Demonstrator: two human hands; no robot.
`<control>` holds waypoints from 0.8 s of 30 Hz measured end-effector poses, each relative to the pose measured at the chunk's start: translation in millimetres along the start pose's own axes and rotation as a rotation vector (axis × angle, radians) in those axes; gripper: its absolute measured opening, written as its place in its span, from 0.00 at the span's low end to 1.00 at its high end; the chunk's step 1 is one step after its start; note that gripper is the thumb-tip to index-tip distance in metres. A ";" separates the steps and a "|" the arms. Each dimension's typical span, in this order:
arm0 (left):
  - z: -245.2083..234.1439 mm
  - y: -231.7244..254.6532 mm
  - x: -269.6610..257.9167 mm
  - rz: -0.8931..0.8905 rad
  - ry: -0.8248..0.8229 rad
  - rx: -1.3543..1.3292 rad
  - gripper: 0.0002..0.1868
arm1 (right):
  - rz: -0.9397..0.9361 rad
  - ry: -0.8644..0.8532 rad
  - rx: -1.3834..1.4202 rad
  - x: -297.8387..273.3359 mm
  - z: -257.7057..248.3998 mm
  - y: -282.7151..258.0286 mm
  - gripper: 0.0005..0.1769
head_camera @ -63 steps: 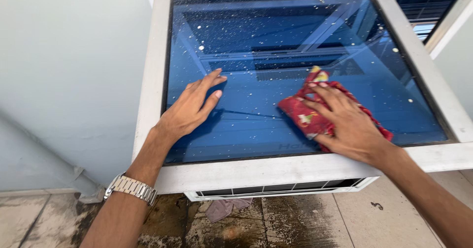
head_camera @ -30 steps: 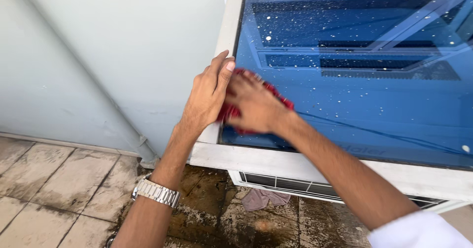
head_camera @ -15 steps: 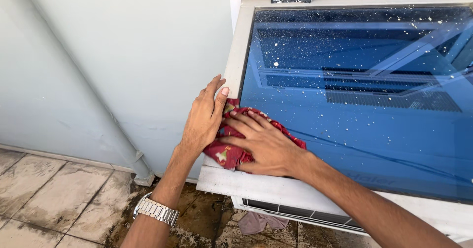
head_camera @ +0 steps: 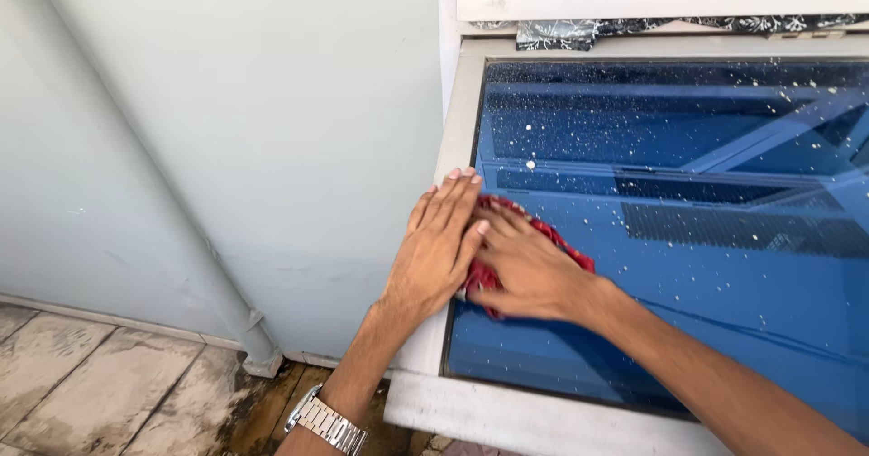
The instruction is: The person wipes a large glass window pane with a red patterned cloth, moving the cloth across the surface in repeated strokes. The person also wipes the adjacent white window frame and a nearby vent grille with the same cloth.
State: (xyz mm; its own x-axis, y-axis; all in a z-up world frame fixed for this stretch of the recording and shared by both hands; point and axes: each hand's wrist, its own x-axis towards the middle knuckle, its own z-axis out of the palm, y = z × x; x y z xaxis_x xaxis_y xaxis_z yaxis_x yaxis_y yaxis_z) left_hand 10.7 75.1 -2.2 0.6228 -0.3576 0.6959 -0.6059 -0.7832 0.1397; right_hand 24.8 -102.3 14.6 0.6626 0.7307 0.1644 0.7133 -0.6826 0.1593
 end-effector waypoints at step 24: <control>63.9 -31.7 87.0 -0.164 -0.096 0.115 0.47 | 0.294 0.304 0.045 187.7 3.2 197.1 0.40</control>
State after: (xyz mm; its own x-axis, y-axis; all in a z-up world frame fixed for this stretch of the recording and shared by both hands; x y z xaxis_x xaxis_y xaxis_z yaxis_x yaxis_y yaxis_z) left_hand 115.7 36.3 8.9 0.7557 -0.2635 0.5996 -0.4360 -0.8856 0.1603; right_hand 290.5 -99.7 73.8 0.7468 0.4636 0.4769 0.5173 -0.8555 0.0216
